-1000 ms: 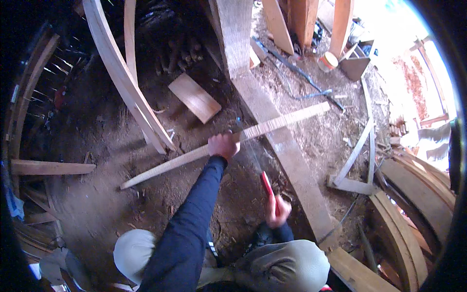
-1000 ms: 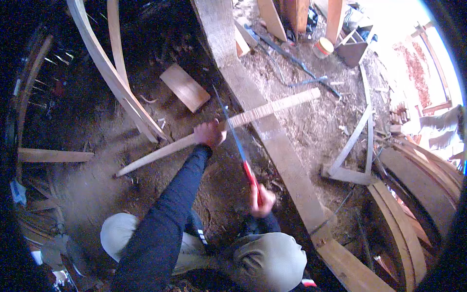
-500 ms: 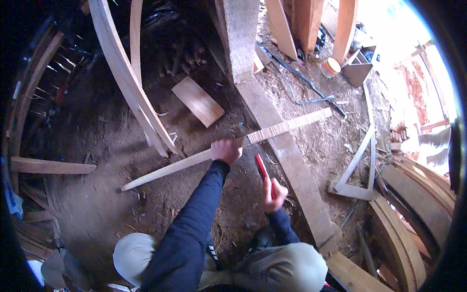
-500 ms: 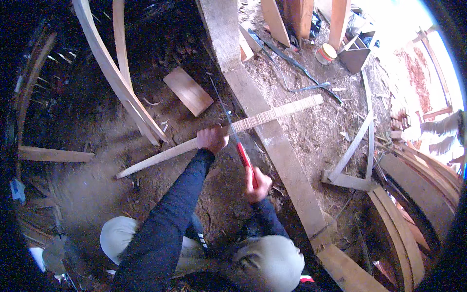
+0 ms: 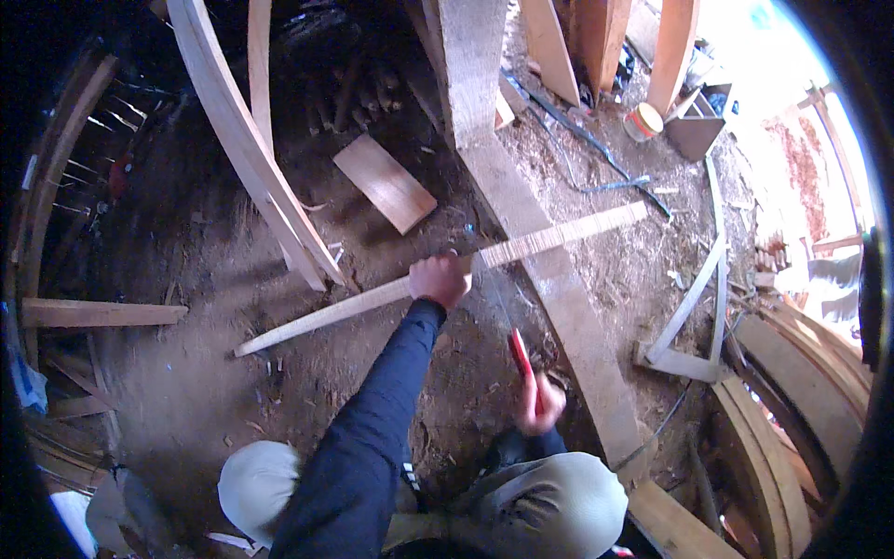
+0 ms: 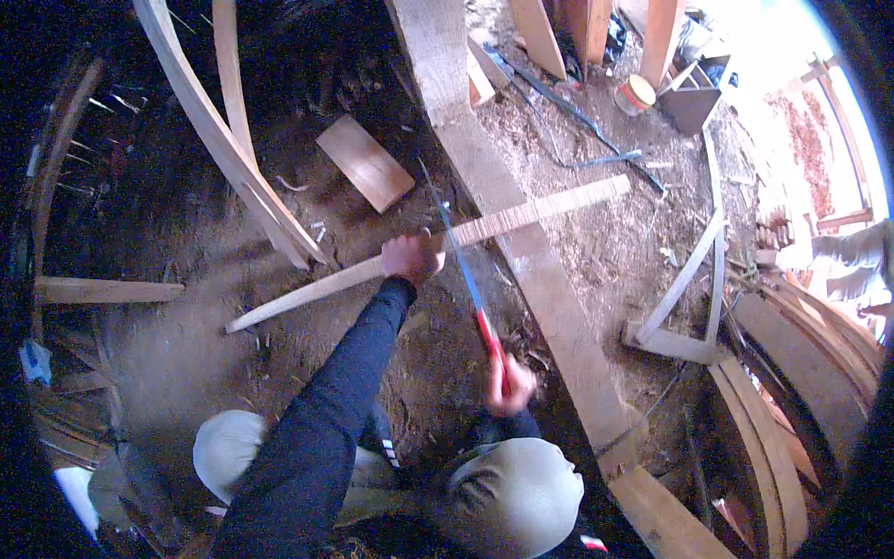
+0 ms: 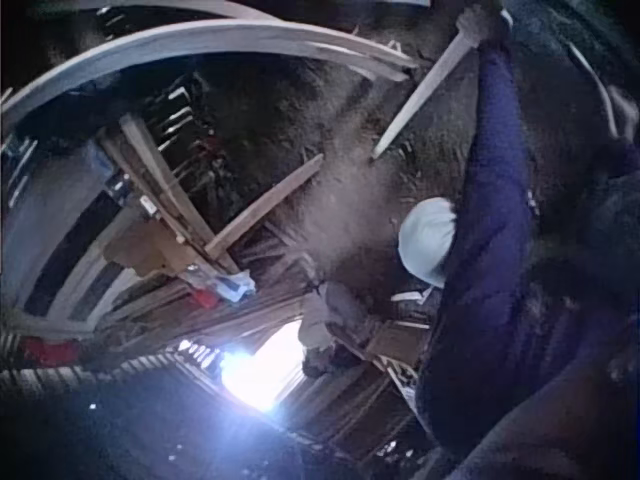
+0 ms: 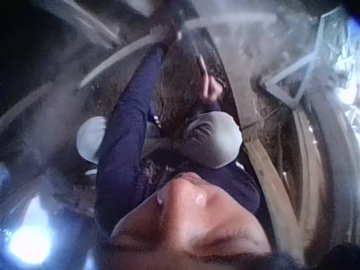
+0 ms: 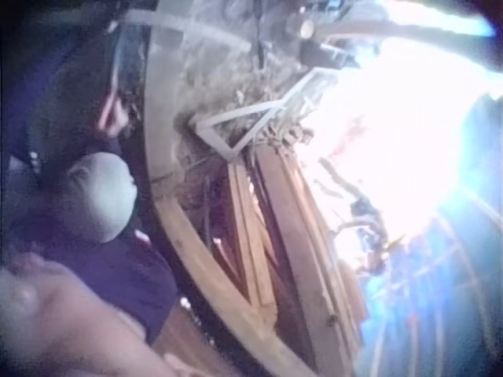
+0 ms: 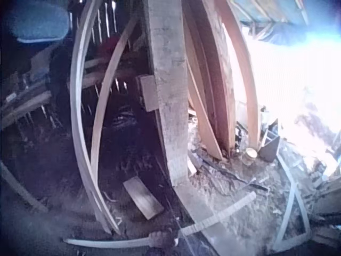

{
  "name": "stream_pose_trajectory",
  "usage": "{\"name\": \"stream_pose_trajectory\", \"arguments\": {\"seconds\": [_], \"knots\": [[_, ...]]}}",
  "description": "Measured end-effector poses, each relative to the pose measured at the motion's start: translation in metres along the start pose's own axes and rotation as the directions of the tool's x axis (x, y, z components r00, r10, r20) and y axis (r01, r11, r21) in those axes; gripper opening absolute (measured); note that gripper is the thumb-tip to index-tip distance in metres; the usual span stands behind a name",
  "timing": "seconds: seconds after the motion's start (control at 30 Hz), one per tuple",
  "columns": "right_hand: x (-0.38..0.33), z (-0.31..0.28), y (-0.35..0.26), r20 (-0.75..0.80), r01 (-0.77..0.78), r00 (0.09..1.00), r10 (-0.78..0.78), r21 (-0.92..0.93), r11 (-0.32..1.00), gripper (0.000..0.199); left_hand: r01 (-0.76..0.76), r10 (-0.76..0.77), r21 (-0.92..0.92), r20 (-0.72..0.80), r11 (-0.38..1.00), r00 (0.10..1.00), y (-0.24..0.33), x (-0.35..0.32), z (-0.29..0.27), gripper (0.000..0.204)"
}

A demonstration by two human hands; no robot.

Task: The person uses a red hand saw to cut a long, thin strip of light-colored wood. They hold the wood steady with their left hand while sawing with their right hand, working in a cluttered workshop environment.

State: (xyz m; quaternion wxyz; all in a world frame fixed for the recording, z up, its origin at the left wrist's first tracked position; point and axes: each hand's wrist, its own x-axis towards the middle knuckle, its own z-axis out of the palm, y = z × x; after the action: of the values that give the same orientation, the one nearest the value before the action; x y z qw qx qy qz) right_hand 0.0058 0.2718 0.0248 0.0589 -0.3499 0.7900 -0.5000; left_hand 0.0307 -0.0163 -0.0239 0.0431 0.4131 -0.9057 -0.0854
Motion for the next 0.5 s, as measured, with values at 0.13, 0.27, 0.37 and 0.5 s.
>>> {"name": "stream_pose_trajectory", "arguments": {"seconds": [0.13,0.27,0.37,0.5], "knots": [[0.018,0.003,0.004,-0.061,0.02,0.998,-0.024,-0.068,0.997,0.029,-0.015,0.015,-0.027,0.003,1.0,1.0,0.002,-0.005,0.007,0.026],[0.068,0.037,-0.016,0.041,0.018,0.999,-0.023,0.122,0.992,0.034,-0.017,0.015,-0.026,-0.087,1.0,0.996,0.005,0.007,0.002,0.02],[0.021,0.002,-0.001,-0.079,0.107,0.991,-0.107,-0.005,0.994,0.029,0.023,-0.023,-0.028,-0.002,0.999,1.0,0.009,-0.001,-0.004,0.016],[0.047,0.012,-0.017,-0.034,-0.029,0.999,0.03,0.043,0.999,0.033,0.01,-0.001,0.049,-0.167,0.999,0.986,-0.005,-0.005,0.015,0.018]]}}
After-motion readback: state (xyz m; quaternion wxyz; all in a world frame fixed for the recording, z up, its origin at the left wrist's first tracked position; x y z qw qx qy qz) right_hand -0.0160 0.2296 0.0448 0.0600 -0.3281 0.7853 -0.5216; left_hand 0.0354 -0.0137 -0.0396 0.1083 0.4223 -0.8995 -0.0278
